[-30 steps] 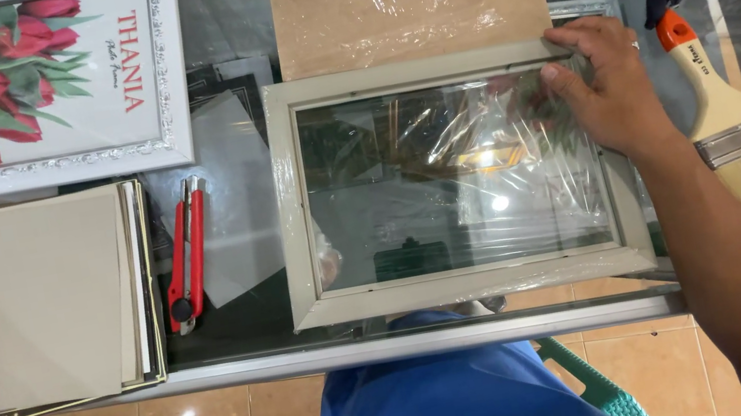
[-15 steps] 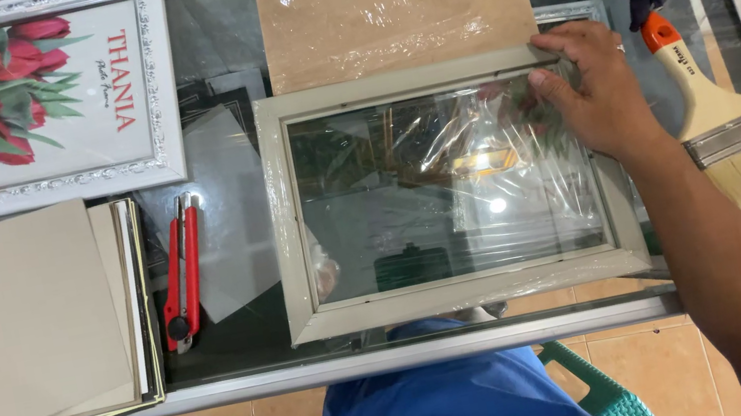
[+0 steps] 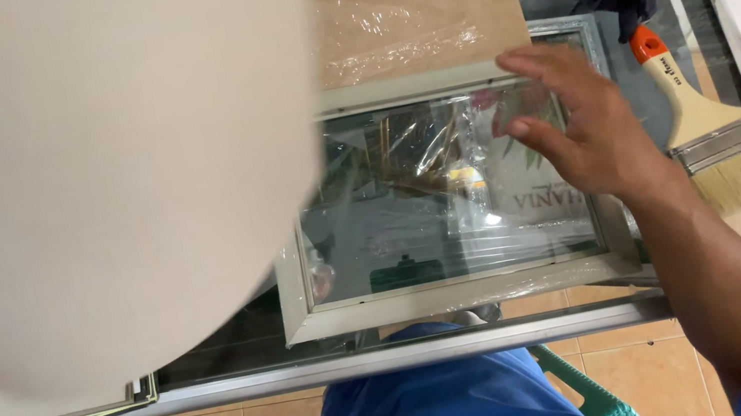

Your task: Framing a picture by cleaning the glass, inserting the artwork and backing, and securing it.

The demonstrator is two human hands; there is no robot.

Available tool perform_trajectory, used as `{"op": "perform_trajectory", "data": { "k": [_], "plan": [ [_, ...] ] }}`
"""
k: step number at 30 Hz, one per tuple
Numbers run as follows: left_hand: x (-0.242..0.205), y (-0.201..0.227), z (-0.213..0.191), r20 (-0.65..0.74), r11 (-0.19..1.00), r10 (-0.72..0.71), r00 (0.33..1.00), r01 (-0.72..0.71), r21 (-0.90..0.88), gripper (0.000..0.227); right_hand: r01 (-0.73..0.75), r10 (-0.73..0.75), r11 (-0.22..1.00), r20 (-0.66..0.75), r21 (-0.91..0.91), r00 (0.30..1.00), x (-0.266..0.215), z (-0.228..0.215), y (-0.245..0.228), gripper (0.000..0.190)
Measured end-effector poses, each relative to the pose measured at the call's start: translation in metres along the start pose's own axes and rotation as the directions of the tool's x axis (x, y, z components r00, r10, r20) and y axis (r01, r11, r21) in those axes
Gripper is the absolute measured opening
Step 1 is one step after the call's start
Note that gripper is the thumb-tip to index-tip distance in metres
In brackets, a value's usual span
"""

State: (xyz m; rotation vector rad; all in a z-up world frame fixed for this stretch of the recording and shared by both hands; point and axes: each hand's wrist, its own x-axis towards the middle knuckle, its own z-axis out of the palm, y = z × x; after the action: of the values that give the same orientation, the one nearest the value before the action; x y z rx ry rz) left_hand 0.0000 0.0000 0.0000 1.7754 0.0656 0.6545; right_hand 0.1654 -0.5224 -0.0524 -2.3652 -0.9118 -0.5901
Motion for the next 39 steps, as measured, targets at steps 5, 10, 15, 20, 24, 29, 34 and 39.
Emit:
{"op": "perform_trajectory", "data": {
  "k": [5,10,15,20,24,29,34,39],
  "plan": [
    [0.013,0.069,0.157,0.099,0.980,-0.007,0.995,0.026,-0.196,0.027,-0.322,0.251,0.292,0.252,0.901,0.935,-0.047,0.002,0.026,0.039],
    [0.023,0.041,0.180,0.294,0.960,0.036,0.955,0.048,-0.276,0.012,-0.316,0.435,0.590,0.037,0.743,0.900,-0.052,-0.029,0.026,0.010],
    [0.025,0.004,0.184,0.284,0.953,0.303,0.909,-0.283,-0.111,0.017,0.021,0.061,0.936,-0.219,0.351,0.974,-0.035,-0.040,0.022,0.023],
    [0.018,-0.004,0.181,0.217,0.901,0.400,0.891,-0.426,0.088,0.023,0.198,-0.205,0.979,-0.297,-0.054,0.932,-0.030,-0.041,0.026,0.016],
    [0.017,-0.001,0.175,0.221,0.916,0.363,0.905,-0.391,0.094,0.022,0.063,-0.041,0.994,-0.237,0.087,0.971,-0.034,-0.045,0.027,0.016],
    [0.021,0.004,0.169,0.465,0.993,-0.061,0.883,0.005,0.120,0.029,-0.766,0.546,0.469,0.537,0.439,0.643,-0.041,-0.067,0.045,0.026],
    [0.024,0.006,0.185,0.443,0.785,-0.402,0.801,0.053,0.617,0.080,-0.839,0.642,0.544,0.646,-0.005,0.412,-0.028,-0.066,0.050,0.013],
    [0.006,-0.020,0.210,0.606,0.804,-0.091,0.790,-0.301,0.512,0.092,-0.578,0.507,0.803,0.342,0.145,0.791,-0.024,-0.043,0.027,0.032]
  ]
}}
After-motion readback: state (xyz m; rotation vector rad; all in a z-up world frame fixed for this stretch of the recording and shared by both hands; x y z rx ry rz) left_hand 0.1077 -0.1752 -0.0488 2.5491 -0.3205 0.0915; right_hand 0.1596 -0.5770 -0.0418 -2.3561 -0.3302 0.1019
